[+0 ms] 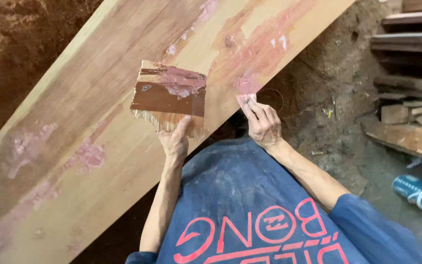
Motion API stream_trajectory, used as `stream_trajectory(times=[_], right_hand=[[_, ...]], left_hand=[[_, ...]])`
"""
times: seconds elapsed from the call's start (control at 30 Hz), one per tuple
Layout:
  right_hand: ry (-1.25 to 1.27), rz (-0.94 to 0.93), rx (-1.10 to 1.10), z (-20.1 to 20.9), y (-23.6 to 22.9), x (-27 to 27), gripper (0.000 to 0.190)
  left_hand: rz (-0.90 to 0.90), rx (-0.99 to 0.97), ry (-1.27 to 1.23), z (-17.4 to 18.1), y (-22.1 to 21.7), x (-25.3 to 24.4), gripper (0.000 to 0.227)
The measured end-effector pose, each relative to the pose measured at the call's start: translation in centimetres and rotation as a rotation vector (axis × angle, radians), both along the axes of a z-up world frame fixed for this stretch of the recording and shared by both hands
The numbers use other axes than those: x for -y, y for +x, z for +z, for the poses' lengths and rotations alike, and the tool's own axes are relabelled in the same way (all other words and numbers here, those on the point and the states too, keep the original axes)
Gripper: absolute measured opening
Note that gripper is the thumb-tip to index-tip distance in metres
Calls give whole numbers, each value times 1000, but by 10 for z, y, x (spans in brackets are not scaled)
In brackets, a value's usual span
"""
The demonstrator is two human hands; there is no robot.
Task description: The person applies a pink wood filler to a large plank using a putty knife, smoothing it into the surface. The person repeatedly scoops filler from a bucket and spreads it across the wood, focusing on specific areas.
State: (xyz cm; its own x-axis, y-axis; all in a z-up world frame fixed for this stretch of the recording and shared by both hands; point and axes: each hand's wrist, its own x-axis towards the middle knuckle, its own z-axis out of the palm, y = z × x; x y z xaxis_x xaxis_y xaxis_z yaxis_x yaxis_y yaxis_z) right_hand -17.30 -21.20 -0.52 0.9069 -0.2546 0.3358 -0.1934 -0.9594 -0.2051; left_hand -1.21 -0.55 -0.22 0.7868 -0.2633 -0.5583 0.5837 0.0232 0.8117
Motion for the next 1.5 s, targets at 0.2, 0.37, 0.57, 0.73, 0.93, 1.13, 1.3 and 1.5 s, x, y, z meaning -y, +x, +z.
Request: stream_trajectory(times=[0.2, 0.37, 0.57, 0.73, 0.93, 1.13, 1.3, 1.5], right_hand=[[-27, 378, 27, 20, 19, 91, 35], [-172, 834, -63, 3, 57, 130, 38], [-232, 935, -164, -11, 42, 167, 40], [-262, 888, -226, -6, 12, 183, 37], [-128, 621, -166, 11, 20, 150, 39], [-32, 486, -148, 14, 3, 88, 49], [29, 341, -94, 24, 4, 66, 40], [475, 173, -95, 45, 15, 33, 22]], left_hand=[[223, 129, -101, 9, -51, 34, 45], [389, 211, -44, 8, -99, 35, 45], [659, 32, -151, 5, -137, 26, 42], [654, 61, -145, 6, -149, 23, 42], [589, 111, -107, 4, -139, 24, 46], [444, 185, -76, 6, -129, 23, 55], [413, 118, -117, 8, -120, 18, 56], [368, 74, -134, 6, -107, 2, 46]])
